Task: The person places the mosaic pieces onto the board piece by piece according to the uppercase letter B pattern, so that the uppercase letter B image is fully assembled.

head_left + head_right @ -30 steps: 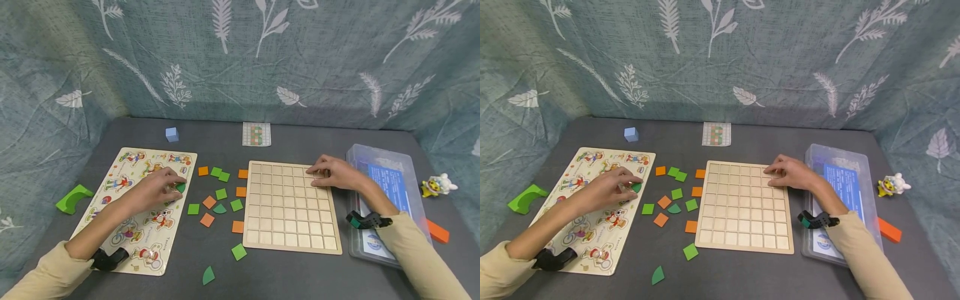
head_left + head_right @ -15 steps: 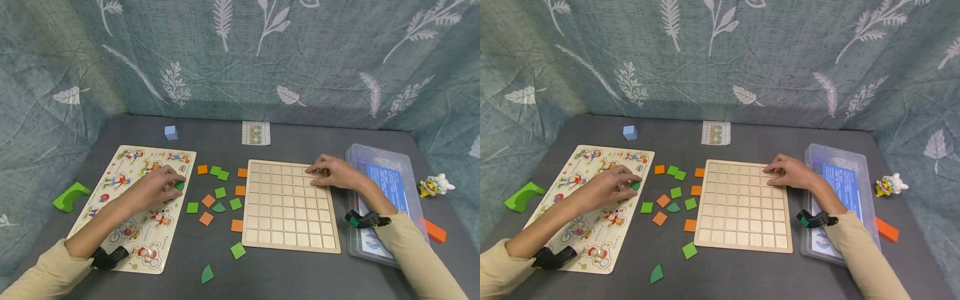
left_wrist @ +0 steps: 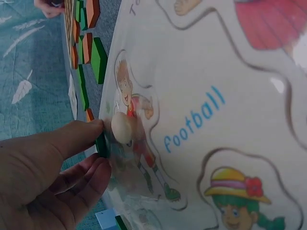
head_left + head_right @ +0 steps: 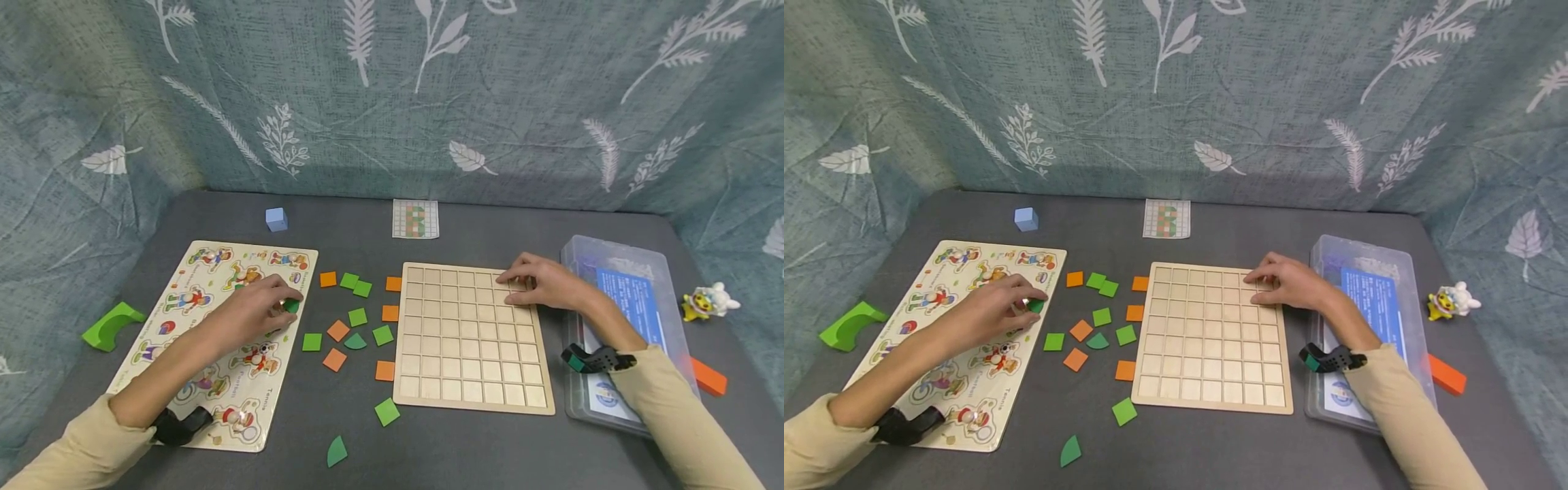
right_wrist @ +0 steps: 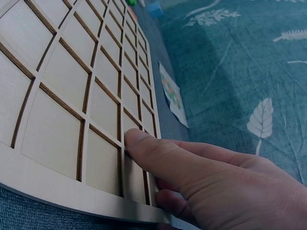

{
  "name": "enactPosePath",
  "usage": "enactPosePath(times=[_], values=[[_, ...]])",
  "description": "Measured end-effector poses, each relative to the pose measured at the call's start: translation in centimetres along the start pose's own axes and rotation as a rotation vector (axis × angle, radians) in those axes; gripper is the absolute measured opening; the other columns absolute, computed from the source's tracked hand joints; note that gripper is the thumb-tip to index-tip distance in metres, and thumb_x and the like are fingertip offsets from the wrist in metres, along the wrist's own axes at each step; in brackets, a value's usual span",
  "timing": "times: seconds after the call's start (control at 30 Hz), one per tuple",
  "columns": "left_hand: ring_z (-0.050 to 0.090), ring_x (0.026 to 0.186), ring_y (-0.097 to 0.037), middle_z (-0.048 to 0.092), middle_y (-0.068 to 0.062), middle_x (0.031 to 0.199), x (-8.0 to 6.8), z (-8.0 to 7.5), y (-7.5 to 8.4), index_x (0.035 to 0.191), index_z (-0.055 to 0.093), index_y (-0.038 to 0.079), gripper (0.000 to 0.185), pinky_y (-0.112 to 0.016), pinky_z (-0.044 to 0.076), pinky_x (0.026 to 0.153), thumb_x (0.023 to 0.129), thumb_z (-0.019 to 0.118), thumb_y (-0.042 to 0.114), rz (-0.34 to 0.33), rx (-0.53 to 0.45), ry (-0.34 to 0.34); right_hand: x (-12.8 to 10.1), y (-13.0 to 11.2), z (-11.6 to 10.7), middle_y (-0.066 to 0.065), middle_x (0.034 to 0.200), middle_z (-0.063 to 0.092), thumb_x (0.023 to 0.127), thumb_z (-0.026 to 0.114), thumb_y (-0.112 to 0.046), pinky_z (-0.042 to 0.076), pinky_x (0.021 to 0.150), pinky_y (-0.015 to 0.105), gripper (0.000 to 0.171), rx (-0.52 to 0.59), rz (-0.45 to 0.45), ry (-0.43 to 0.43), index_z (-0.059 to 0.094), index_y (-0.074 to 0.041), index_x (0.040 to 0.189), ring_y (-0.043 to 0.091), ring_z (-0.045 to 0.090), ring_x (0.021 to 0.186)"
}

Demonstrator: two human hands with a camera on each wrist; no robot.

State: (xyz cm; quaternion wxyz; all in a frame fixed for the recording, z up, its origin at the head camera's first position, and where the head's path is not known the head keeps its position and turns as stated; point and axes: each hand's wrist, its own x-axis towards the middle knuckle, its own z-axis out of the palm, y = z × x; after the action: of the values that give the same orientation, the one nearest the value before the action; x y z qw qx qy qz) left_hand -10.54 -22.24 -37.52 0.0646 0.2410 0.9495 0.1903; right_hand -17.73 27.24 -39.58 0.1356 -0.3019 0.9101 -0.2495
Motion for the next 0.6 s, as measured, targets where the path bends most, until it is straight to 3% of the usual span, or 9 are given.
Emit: enactPosePath(times=[0.6], values=[[0.058, 0.080, -0.014, 0.063, -0.008, 0.096, 0.01, -0.09, 0.31, 0.105, 0.072, 0.007, 0.022, -0.031, 0.048, 0.069, 0.083, 0.073, 0.010, -0.027, 0.005, 0.009, 0.05, -0.13, -0.10, 0.001, 0.098, 0.056, 0.086, 0.074, -0.028, 0.043, 0.068, 0.026, 0.034, -0.019, 0.024, -0.009, 0.070, -0.013, 0.116, 0.012, 0.049, 0.080]])
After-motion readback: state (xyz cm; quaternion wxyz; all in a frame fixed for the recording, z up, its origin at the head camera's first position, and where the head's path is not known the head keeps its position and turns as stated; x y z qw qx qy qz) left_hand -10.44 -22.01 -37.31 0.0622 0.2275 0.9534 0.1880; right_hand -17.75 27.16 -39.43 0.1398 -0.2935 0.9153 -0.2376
